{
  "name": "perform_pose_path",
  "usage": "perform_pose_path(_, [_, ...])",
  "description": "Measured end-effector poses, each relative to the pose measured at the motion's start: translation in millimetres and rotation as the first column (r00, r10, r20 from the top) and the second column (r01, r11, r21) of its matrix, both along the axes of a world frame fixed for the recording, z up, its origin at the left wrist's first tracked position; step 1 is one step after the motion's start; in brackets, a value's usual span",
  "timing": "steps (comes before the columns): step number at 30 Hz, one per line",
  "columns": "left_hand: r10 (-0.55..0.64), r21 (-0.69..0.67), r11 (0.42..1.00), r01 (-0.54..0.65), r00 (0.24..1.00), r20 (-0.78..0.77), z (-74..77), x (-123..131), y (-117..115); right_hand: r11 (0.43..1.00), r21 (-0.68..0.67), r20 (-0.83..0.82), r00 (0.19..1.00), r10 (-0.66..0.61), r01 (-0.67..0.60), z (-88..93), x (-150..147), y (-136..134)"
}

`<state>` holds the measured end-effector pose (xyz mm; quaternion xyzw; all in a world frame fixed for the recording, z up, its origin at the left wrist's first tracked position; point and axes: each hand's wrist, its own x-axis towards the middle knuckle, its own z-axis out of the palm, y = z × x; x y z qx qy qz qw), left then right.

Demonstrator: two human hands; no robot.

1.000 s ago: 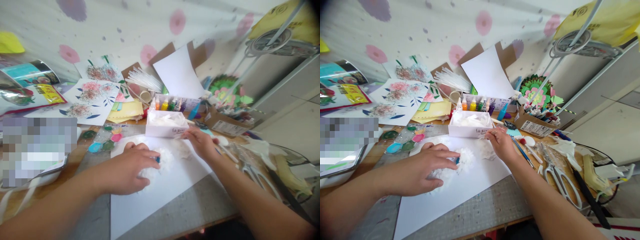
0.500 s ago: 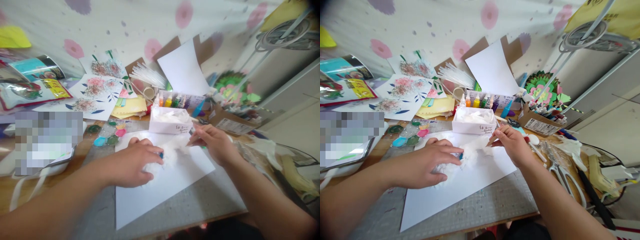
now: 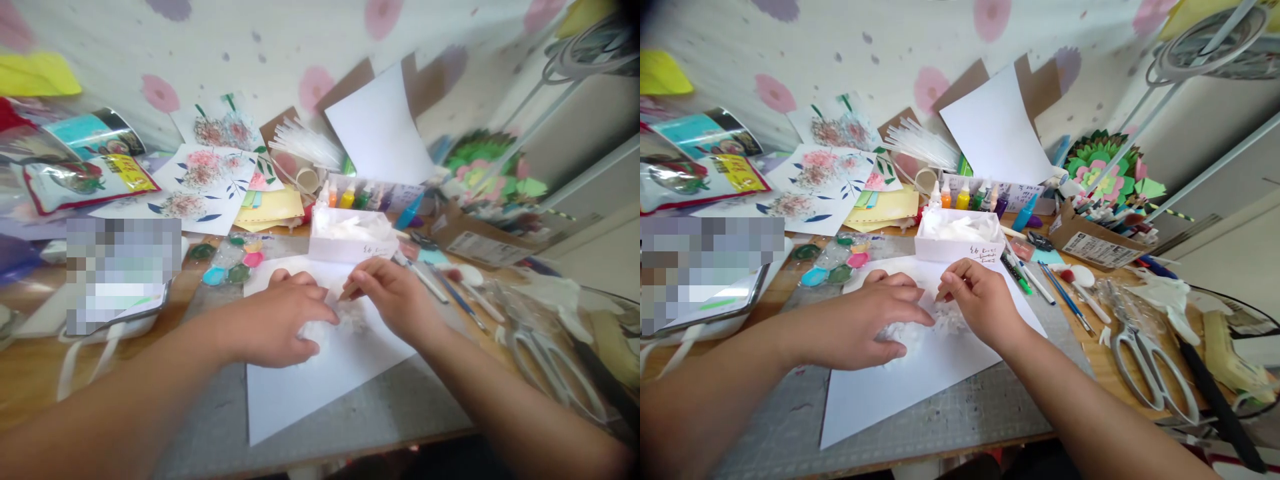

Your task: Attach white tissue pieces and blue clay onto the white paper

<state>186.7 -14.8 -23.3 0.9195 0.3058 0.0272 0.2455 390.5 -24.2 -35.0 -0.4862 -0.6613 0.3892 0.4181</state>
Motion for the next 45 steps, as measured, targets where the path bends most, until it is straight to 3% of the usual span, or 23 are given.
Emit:
perform_pose_path(6, [-0.024,0.030,0.999,0.023,1.000,0.017,-3.9,-1.8,0.3,0.981,0.195,0.363,0.929,-0.071,-0.001,-3.9,-0.6,-2.6])
perform_pose_path(17, [-0.011,0.031,0.999,0.011,1.000,0.014,-1.4,-2.2,3.0,0.956,0.269,0.564,0.823,-0.060,-0.115,-10.7,-6.1,2.4])
perform_pose_path(21, [0.000,0.013,1.000,0.000,1.000,0.009,0.6,-3.6,3.5,0.970,0.223,0.526,0.849,-0.039,-0.093,-10.5,-5.7,5.4])
perform_pose_path(26, [0.006,0.007,1.000,-0.006,0.999,0.034,0.2,-4.5,4.2,0.984,0.175,0.258,0.962,-0.084,0.039,-6.0,1.8,1.1])
perform_pose_path(29, [0.015,0.005,1.000,-0.015,0.998,0.056,-0.8,-3.4,4.8,0.978,0.206,0.139,0.989,-0.058,0.029,-3.1,4.2,-4.5])
perform_pose_path(39, [0.015,0.037,0.999,-0.016,1.000,0.023,-6.2,1.6,2.6,0.985,0.172,0.265,0.963,-0.048,0.002,-9.3,7.0,-10.7])
perform_pose_path(45, [0.047,0.065,0.997,-0.048,0.999,0.017,-7.0,1.4,4.2,0.986,0.167,0.240,0.970,-0.033,-0.008,-11.6,10.0,-11.6])
